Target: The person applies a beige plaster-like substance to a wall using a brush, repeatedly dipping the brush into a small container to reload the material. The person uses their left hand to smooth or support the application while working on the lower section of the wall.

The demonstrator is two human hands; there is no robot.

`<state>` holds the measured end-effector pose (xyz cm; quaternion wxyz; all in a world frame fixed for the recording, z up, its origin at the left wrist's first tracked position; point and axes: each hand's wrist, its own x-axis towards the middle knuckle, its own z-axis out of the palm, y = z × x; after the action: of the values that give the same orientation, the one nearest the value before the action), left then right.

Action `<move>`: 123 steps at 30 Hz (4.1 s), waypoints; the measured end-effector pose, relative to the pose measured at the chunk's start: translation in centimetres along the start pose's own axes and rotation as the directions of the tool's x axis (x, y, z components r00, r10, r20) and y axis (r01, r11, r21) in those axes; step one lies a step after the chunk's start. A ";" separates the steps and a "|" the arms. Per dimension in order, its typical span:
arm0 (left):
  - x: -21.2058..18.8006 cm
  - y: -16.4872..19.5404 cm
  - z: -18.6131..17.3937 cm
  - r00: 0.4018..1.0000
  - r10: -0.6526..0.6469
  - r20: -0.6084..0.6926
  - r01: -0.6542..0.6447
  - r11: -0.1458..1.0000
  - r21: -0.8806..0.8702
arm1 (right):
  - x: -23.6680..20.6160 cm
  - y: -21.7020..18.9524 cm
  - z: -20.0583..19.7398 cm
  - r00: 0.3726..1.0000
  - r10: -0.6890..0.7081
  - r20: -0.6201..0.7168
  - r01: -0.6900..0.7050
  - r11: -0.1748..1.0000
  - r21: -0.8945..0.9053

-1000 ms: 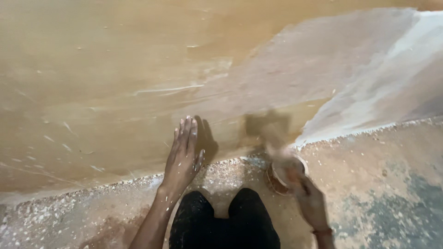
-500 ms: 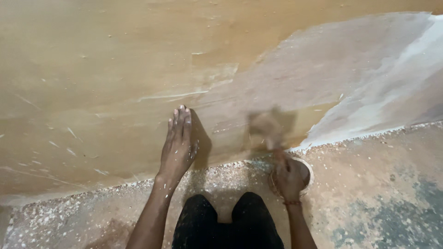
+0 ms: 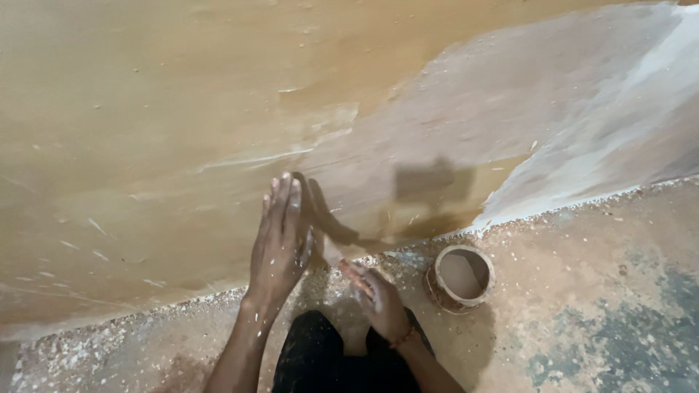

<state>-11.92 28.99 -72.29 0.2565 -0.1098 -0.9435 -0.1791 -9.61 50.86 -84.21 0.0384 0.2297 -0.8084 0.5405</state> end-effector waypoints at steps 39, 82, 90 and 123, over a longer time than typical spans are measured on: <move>5.5 8.2 7.6 0.964 0.238 0.115 -0.235 0.971 -0.036 | 1.0 11.2 -27.5 0.418 0.076 -0.905 -0.364 0.927 -0.090; 6.7 4.4 -2.9 0.998 0.065 0.009 -0.065 0.959 0.275 | 2.4 1.5 -22.8 0.884 0.057 -0.463 -0.203 0.941 -0.271; 4.6 5.0 -0.3 0.990 0.132 -0.041 -0.133 0.991 -0.023 | -6.7 4.8 -29.7 0.735 0.238 -0.634 -0.297 0.955 0.014; -7.2 9.6 11.6 0.908 0.223 0.354 -0.043 0.891 -0.452 | -0.7 17.6 -24.5 0.480 0.871 -0.105 -0.737 0.336 -0.586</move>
<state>-8.16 41.50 -82.66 0.0412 -0.2636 -0.9016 -0.3405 -20.86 78.41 -89.41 -0.2629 -0.1652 -0.9305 0.1941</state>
